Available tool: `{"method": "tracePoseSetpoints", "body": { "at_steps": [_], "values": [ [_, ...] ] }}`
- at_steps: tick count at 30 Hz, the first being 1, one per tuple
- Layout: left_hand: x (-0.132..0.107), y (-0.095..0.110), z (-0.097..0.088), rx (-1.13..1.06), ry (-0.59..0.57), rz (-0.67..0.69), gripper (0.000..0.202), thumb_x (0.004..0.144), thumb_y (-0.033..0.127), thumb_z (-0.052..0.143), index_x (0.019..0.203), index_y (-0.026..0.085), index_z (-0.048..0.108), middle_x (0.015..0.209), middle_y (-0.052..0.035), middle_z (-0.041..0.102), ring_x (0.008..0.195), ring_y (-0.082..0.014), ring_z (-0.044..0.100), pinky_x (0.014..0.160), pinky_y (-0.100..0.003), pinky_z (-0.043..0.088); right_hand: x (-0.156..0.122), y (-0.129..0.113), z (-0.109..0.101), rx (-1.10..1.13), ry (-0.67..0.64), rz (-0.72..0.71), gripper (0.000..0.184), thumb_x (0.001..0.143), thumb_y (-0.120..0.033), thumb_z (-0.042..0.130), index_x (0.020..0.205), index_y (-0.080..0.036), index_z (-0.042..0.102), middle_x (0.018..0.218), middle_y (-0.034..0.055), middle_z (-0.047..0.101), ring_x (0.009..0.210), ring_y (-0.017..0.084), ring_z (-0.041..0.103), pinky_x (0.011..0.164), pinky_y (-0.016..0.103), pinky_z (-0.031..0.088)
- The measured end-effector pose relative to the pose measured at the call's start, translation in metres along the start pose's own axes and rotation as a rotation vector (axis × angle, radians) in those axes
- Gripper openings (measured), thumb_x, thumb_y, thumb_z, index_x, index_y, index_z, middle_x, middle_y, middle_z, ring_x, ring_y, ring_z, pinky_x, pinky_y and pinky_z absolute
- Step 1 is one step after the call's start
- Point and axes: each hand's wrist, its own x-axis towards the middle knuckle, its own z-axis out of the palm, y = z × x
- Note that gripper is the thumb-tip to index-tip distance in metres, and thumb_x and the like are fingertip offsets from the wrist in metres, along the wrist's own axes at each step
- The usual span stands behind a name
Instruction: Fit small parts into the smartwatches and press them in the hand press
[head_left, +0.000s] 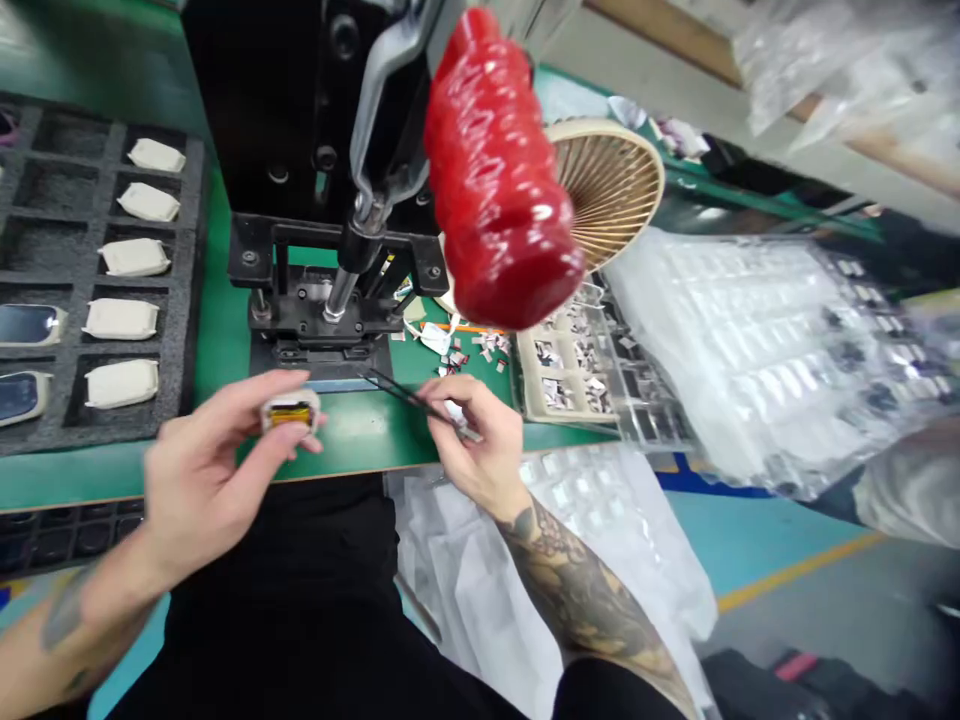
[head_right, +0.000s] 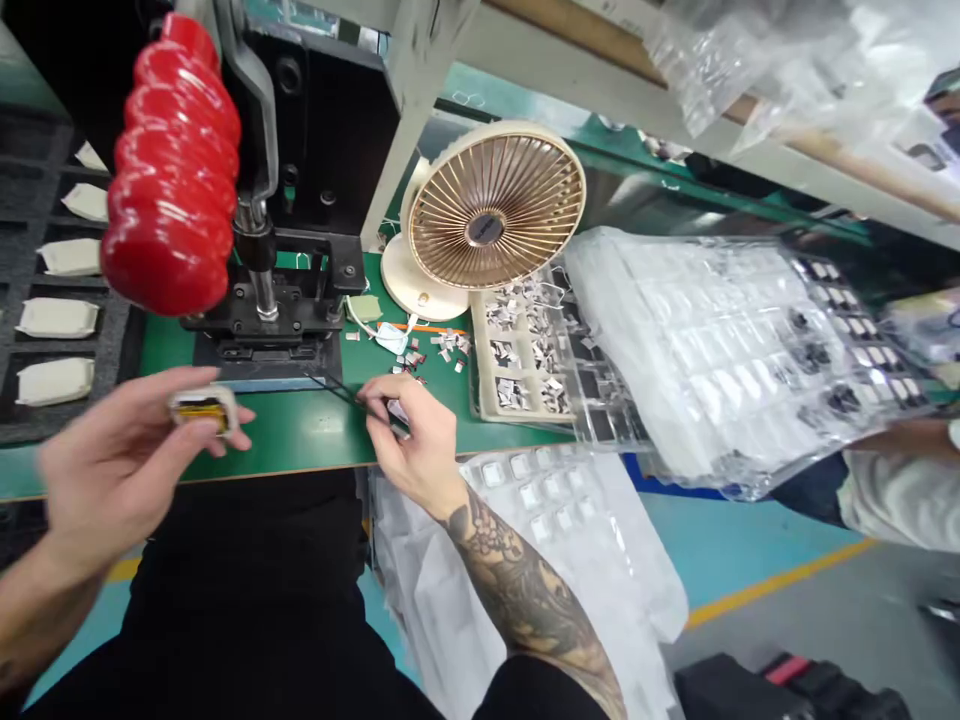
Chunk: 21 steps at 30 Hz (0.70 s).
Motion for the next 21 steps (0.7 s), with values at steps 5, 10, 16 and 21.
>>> {"method": "tracePoseSetpoints", "body": {
  "at_steps": [5,10,16,21],
  "values": [
    [0.012,-0.024,0.057,0.082,-0.043,-0.06,0.036,0.113,0.038,0.074,0.147,0.026,0.075,0.118,-0.0058,0.088,0.091,-0.0222,0.087,0.085,-0.034,0.07,-0.004,-0.001,0.011,-0.048,0.108,-0.101,0.016,0.108,-0.014,0.06,0.113,-0.026,0.068,0.1,0.0057,0.079,0.089,0.021,0.077,0.079,0.039,0.065],
    [0.013,-0.028,0.051,0.308,-0.101,0.04,0.035,0.115,0.035,0.069,0.149,0.029,0.076,0.139,-0.0042,0.085,0.104,-0.022,0.086,0.099,-0.034,0.066,-0.013,-0.007,0.03,-0.426,-0.353,-0.32,0.027,0.109,-0.028,0.069,0.134,-0.018,0.072,0.097,0.0085,0.073,0.085,0.024,0.064,0.07,0.04,0.05],
    [0.006,-0.03,0.048,-0.023,0.004,-0.065,0.041,0.112,0.037,0.076,0.151,0.026,0.073,0.115,-0.0051,0.087,0.091,-0.0199,0.086,0.088,-0.032,0.069,-0.017,-0.009,0.021,-0.085,-0.34,-0.132,0.027,0.111,-0.015,0.055,0.129,-0.021,0.074,0.09,0.0039,0.07,0.081,0.019,0.065,0.073,0.036,0.055],
    [0.009,-0.028,0.046,-0.178,-0.055,-0.137,0.046,0.111,0.038,0.078,0.153,0.022,0.069,0.099,-0.0033,0.086,0.08,-0.0177,0.084,0.071,-0.026,0.067,-0.007,-0.003,0.006,0.269,-0.191,-0.056,0.038,0.11,-0.014,0.058,0.144,-0.027,0.069,0.122,0.01,0.082,0.114,0.026,0.078,0.095,0.046,0.067]
  ]
}}
